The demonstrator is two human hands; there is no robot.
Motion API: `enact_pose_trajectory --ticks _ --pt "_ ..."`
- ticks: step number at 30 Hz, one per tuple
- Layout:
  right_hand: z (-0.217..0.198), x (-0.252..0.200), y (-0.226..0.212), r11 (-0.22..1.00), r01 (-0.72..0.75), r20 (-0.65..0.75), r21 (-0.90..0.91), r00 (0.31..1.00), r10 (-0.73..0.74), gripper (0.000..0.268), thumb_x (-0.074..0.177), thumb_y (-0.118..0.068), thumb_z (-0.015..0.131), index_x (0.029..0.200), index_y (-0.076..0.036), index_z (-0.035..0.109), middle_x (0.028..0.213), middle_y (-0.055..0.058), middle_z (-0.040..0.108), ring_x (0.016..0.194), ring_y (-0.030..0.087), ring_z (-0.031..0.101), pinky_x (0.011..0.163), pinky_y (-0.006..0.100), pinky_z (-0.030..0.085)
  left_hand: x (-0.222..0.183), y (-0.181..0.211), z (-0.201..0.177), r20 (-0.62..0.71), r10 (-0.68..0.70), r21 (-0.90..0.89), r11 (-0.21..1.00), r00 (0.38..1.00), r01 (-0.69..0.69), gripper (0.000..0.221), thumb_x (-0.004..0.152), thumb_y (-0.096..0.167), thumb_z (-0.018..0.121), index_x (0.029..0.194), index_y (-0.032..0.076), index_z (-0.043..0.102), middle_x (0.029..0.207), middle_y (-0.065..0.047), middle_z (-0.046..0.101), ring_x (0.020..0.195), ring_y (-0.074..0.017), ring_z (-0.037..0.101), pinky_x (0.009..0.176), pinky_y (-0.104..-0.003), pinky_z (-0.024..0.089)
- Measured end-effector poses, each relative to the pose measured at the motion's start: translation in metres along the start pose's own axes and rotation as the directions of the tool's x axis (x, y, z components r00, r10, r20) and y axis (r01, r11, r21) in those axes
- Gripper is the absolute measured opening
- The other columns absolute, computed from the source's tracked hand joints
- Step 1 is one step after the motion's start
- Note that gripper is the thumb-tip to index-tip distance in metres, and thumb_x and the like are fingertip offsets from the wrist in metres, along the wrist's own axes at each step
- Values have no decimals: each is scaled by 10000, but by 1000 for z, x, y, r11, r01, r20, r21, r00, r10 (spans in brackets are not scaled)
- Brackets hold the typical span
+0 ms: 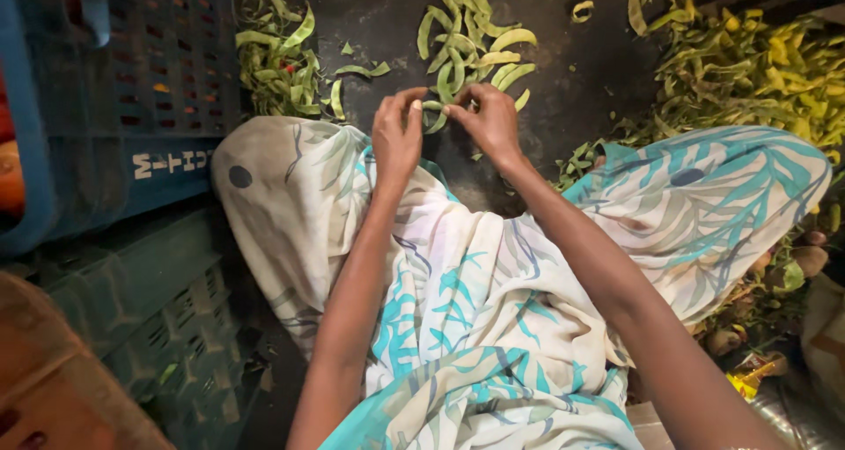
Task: The person sits on the floor and peels green beans by hand, removing the outer skin and placing the peeled beans into a metal bowl. The person handles the beans one at a time, discarding the peels onto the floor.
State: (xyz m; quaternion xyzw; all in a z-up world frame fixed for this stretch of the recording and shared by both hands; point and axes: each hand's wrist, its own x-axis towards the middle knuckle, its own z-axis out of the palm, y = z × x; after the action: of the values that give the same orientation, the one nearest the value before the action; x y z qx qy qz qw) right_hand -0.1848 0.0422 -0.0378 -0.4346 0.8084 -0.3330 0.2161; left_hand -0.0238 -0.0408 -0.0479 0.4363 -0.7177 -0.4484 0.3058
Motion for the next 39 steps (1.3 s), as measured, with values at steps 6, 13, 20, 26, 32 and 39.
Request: enact_pose_trajectory --ticks 6,13,20,26,32,39 --pt "-14 -25 -24 975 -73 166 209 985 38 238 853 -230 852 927 -33 739 780 16 686 681 81 579 608 269 468 1 -4 3 263 -93 -434 878 960 204 253 1061 207 623 1189 24 742 1086 -71 803 960 -119 727 859 -279 582" --pt "-50 -20 -39 753 -279 227 596 958 175 250 946 -141 745 1184 -71 713 892 -40 660 744 62 541 659 219 439 0 -4 -4 436 -90 -646 662 895 381 295 1089 177 550 1298 39 706 854 41 622 745 -31 534 672 -201 444" --pt "-47 -21 -44 838 -128 237 531 972 -1 237 910 -74 788 1135 -44 719 1021 -40 718 928 34 630 831 212 515 0 10 -8 508 -53 -643 641 860 419 279 1086 162 555 1327 59 649 831 45 611 738 -28 533 654 -201 435" --pt "-49 -19 -42 938 -56 113 343 993 18 143 913 -97 820 1012 -15 756 937 25 751 844 51 651 747 240 532 -9 33 -20 460 -107 -257 934 882 248 243 1035 197 603 1233 87 691 763 -22 625 674 -119 580 632 -288 464" --pt "-50 -24 -39 941 325 317 -96 906 -280 142 872 -99 755 968 -1 721 866 143 684 746 249 664 665 356 525 -22 21 -16 416 297 239 876 860 -418 78 940 93 602 968 55 664 942 -144 694 926 -353 658 787 -466 518" --pt "-69 -20 -47 910 415 202 -14 892 -404 126 1011 -111 575 980 -43 677 904 99 682 778 239 666 674 382 528 -17 14 -8 266 156 -289 954 951 -76 240 1061 201 555 1122 -8 658 815 -48 625 709 -170 608 667 -364 528"
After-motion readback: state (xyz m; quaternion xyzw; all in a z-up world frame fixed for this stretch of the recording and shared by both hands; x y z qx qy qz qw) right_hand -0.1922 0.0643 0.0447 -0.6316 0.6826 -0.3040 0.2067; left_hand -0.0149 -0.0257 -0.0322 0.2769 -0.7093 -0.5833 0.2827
